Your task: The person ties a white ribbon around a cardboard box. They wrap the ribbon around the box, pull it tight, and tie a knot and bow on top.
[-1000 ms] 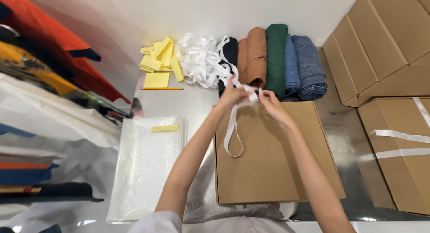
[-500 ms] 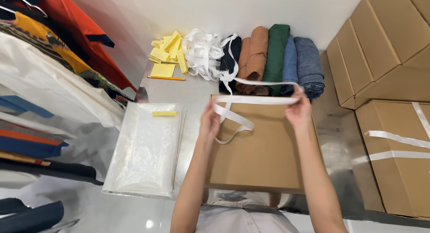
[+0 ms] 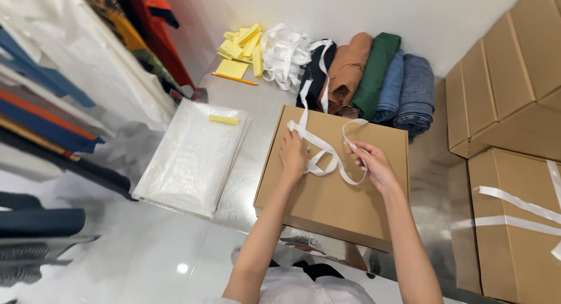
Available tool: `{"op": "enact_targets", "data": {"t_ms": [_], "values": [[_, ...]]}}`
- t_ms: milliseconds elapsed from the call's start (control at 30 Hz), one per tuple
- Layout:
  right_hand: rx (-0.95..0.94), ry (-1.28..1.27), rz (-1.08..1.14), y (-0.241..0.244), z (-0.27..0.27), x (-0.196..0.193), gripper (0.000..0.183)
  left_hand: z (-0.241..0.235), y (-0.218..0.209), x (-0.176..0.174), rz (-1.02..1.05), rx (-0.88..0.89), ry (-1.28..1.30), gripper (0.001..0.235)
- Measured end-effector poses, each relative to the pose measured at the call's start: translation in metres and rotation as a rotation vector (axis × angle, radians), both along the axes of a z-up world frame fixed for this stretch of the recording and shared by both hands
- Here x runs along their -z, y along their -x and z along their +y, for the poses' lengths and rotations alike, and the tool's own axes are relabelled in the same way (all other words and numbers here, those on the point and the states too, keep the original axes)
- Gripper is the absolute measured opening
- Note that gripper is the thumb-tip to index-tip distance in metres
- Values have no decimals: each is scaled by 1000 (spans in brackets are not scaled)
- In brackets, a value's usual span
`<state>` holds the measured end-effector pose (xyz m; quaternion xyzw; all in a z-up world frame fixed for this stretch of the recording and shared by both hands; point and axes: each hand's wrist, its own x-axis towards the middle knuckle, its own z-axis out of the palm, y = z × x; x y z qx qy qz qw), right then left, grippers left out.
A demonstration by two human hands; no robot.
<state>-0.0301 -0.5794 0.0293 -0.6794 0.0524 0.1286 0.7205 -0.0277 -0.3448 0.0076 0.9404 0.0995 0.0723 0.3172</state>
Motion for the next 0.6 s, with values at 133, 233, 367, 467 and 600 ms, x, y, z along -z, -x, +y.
{"op": "enact_targets", "data": {"t_ms": [133, 233, 367, 467, 600], "values": [[53, 111, -142, 27, 19, -13, 33, -1, 13, 43, 40, -28, -107, 49], [169, 132, -224, 47, 35, -24, 39, 7, 28, 52, -17, 34, -20, 35], [327, 191, -419, 102, 70, -65, 35, 28, 52, 59, 0, 181, 338, 19], [376, 211, -537, 144, 89, -85, 29, 48, 79, 43, -24, 282, 409, 16], [294, 332, -532, 207, 115, -97, 13, 65, 128, 8, -131, 342, 438, 29]]}}
